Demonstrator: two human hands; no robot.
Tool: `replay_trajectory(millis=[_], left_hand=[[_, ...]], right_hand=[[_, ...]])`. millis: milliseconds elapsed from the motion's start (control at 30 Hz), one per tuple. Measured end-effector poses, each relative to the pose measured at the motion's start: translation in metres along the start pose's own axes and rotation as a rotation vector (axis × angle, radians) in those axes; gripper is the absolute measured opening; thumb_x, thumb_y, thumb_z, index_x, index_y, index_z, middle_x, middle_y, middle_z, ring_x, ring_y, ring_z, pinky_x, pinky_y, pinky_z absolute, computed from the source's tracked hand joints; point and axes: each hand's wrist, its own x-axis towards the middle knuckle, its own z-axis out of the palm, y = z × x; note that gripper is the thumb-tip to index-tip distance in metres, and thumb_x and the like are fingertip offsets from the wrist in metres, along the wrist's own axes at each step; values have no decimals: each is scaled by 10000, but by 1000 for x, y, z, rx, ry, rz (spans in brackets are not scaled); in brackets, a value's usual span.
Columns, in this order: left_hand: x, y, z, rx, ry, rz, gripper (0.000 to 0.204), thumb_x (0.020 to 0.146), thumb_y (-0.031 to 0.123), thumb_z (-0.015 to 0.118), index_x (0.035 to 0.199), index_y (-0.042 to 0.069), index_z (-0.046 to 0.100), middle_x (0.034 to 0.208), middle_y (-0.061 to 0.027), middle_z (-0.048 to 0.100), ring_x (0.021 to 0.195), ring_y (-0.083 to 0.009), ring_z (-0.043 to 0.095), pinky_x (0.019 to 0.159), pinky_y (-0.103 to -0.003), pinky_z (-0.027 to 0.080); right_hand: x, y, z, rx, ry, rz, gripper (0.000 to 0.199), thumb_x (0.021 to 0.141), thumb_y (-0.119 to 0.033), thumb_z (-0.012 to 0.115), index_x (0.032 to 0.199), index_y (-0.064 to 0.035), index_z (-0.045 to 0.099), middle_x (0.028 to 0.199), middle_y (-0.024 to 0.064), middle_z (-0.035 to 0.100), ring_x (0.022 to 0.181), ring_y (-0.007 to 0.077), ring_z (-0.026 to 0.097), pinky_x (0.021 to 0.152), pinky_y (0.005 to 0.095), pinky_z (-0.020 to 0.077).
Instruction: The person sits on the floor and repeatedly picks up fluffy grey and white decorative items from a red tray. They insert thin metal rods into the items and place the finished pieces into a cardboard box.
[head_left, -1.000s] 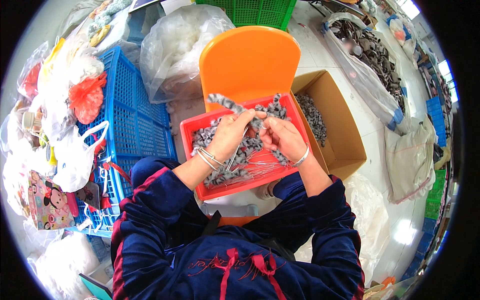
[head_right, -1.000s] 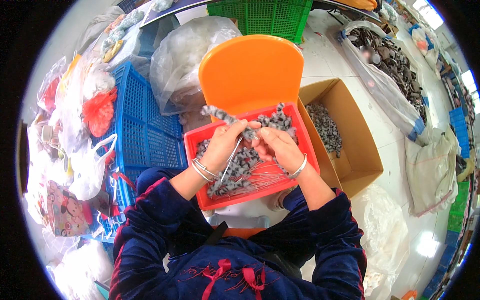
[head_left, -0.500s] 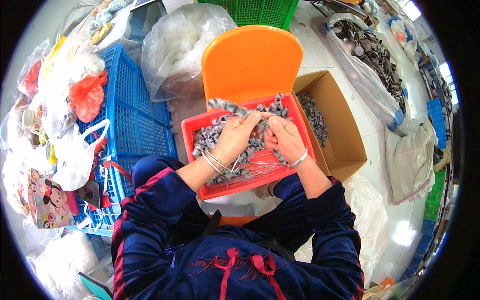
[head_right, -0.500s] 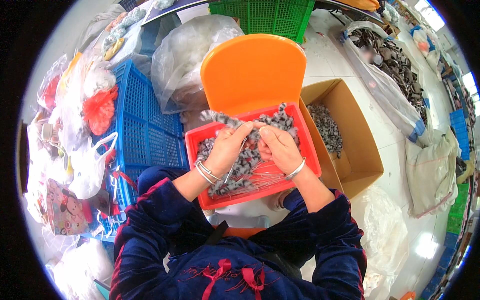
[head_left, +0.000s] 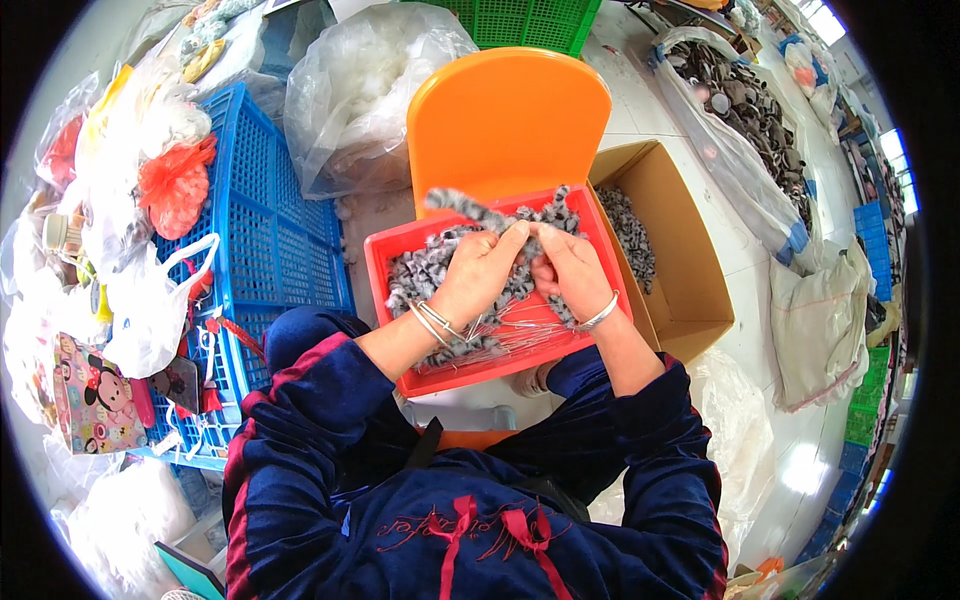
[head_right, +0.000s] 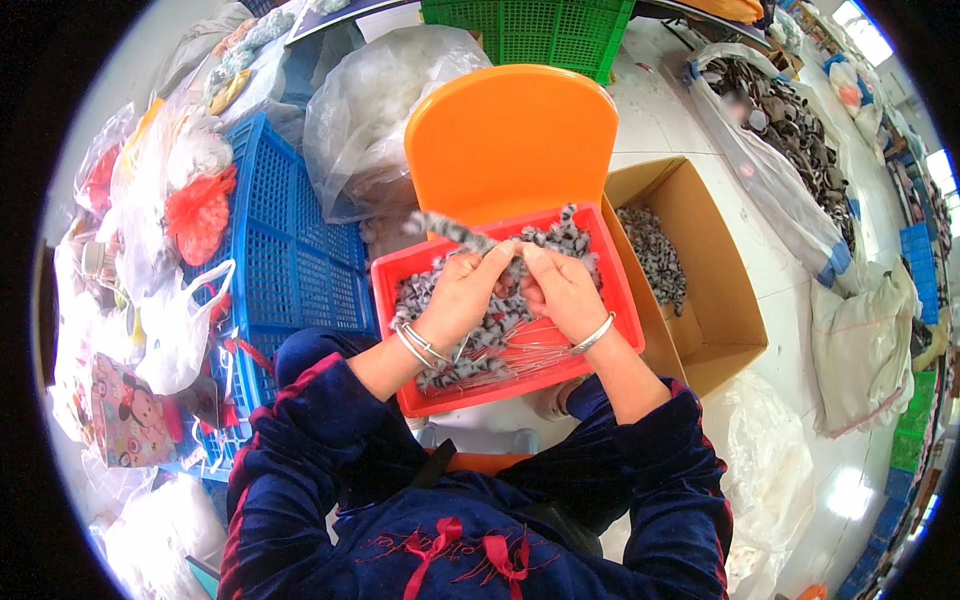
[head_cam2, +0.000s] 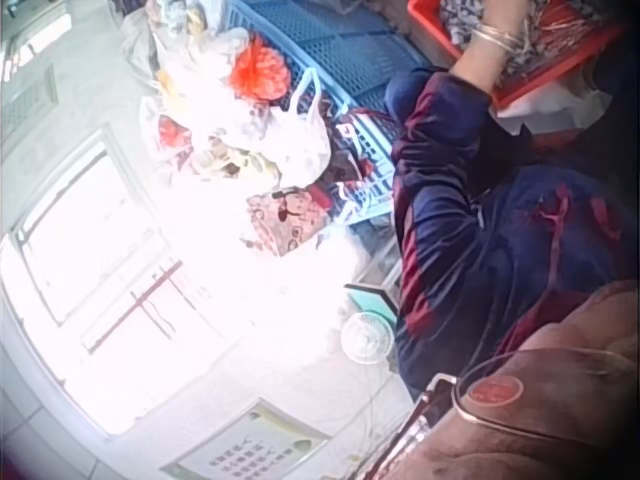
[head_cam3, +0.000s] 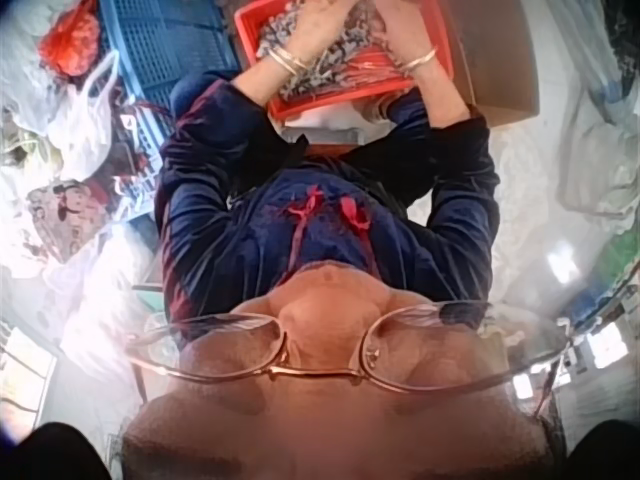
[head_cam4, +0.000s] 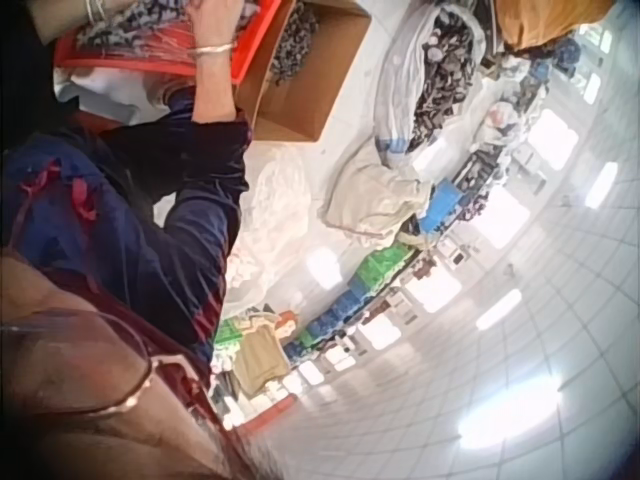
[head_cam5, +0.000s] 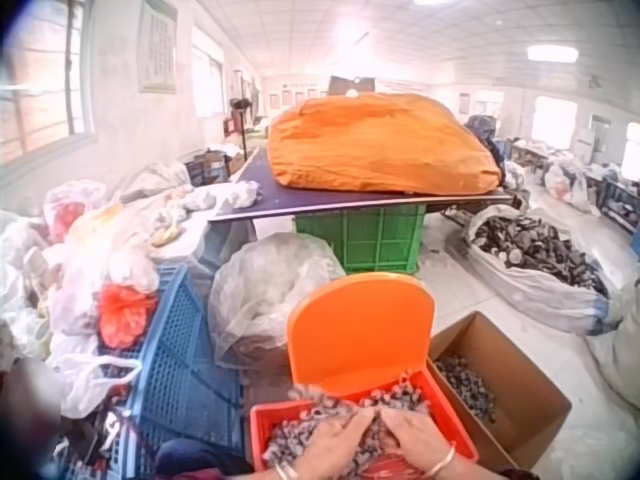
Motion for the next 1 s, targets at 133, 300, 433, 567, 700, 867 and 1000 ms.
replay_trajectory(millis=[133, 300, 433, 567, 700, 867, 1000], left_hand=[[1, -8, -5, 75, -6, -41, 429, 995, 381, 555, 960, -15, 716, 622, 44, 514, 566, -39, 418, 487, -257, 362], [2, 0, -11, -64, 18, 37, 416, 993, 346, 569, 693, 59, 604, 639, 37, 508, 613, -53, 461, 589, -226, 389], [10, 18, -31, -170, 146, 76, 370, 974, 309, 606, 679, 87, 588, 651, 29, 541, 614, -65, 486, 599, -227, 400], [7, 28, -32, -166, 154, 75, 318, 960, 282, 632, 725, 68, 638, 665, 24, 571, 607, -52, 497, 601, -214, 409], [11, 27, -39, -60, 132, 69, 300, 953, 265, 640, 739, 55, 651, 689, 19, 602, 624, -44, 518, 600, -211, 416], [16, 29, -48, 130, 91, 57, 258, 941, 239, 656, 809, 20, 695, 711, 12, 630, 651, -45, 546, 619, -211, 443], [17, 27, -53, 102, 42, 77, 271, 934, 256, 664, 840, 5, 705, 706, 18, 627, 644, -41, 536, 609, -208, 437]], right_hand=[[1, 4, -2, -139, -60, -59, 269, 1016, -273, 541, 907, -36, 607, 639, -57, 392, 557, 36, 355, 485, 207, 305], [2, 7, -20, -293, -3, -146, 284, 998, -269, 566, 855, -32, 631, 660, -41, 486, 580, 36, 404, 521, 210, 354], [-3, -2, -27, -536, 74, -263, 297, 969, -235, 599, 781, -5, 608, 672, -1, 552, 626, 73, 472, 576, 252, 406], [-10, -8, -28, -659, 89, -305, 259, 954, -201, 616, 788, -3, 606, 665, 18, 548, 640, 94, 490, 592, 273, 420], [-13, -15, -31, -756, 43, -354, 232, 938, -174, 636, 789, -1, 600, 649, 35, 531, 611, 107, 476, 572, 280, 414], [-13, -16, -39, -821, 25, -404, 222, 915, -146, 660, 771, 6, 589, 615, 40, 494, 572, 109, 445, 539, 284, 395], [-13, -18, -39, -863, 23, -406, 217, 906, -141, 666, 768, 12, 595, 620, 74, 509, 568, 134, 460, 540, 296, 402]])
